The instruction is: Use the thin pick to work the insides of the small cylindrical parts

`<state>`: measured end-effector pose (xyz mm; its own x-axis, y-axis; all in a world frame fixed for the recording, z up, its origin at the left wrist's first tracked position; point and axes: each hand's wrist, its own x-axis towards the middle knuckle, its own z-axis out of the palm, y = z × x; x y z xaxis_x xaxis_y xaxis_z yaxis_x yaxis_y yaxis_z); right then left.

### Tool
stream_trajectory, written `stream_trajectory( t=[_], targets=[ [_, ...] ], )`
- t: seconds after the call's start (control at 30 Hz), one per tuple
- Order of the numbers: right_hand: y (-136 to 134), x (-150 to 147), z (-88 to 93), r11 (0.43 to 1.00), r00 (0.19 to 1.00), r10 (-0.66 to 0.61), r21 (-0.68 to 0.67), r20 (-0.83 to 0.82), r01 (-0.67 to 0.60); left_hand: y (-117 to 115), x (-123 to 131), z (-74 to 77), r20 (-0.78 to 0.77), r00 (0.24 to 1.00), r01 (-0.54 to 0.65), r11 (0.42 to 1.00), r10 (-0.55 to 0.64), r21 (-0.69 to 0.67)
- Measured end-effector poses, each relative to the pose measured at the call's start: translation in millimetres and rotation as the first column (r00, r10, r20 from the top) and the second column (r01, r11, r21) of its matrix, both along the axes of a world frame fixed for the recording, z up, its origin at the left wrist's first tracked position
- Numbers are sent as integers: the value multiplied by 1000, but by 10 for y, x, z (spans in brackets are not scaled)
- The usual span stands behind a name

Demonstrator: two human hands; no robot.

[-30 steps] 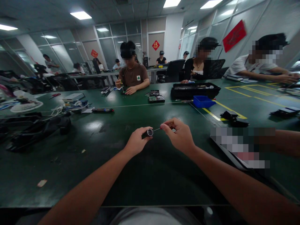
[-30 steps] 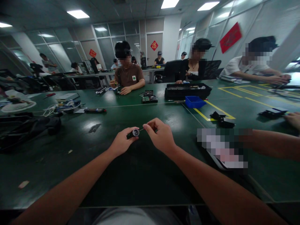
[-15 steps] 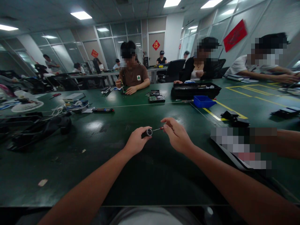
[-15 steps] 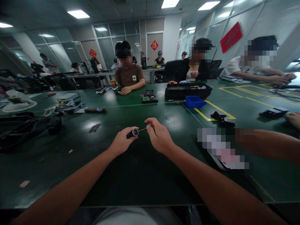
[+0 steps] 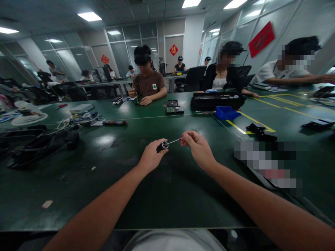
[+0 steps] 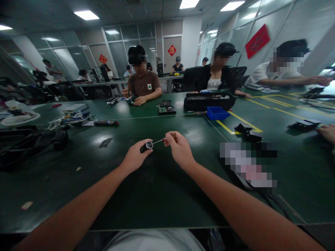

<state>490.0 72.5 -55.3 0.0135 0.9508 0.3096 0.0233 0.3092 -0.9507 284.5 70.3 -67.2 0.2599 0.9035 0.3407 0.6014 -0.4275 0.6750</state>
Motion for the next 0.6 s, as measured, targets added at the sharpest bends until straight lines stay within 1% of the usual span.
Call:
stream_trajectory(
  t=[0.07,0.1,0.13,0.17,0.23,0.3,0.37,0.5,0.6],
  targets=[
    [68,23,-39,992,976,4,-124,-219,-32,2,-9,16,-31,998,47,998,-46,37],
    [96,37,-53,977,958,37,-193,-284,-95,4,-13,21,-51,997,66,996,-64,54],
    [116,50,-62,960,947,64,-239,-313,-144,8,-18,23,-70,995,77,995,-72,64],
    [129,62,-68,956,946,65,-251,-317,-150,11,-23,21,-85,994,79,995,-73,68],
    [131,74,-68,972,963,34,-214,-268,-94,19,-30,12,-101,993,72,995,-65,65],
    [109,72,-57,991,982,-20,-134,-188,-5,23,-32,4,-110,992,63,996,-56,58],
    [76,62,-39,997,994,-46,-58,-95,40,21,-31,5,-116,992,50,997,-43,59],
    [7,36,11,997,995,-63,50,80,60,11,-21,27,-123,992,33,997,-25,66],
    [-40,16,43,995,984,-37,96,175,20,14,-20,33,-136,990,33,997,-22,74]
  ],
)
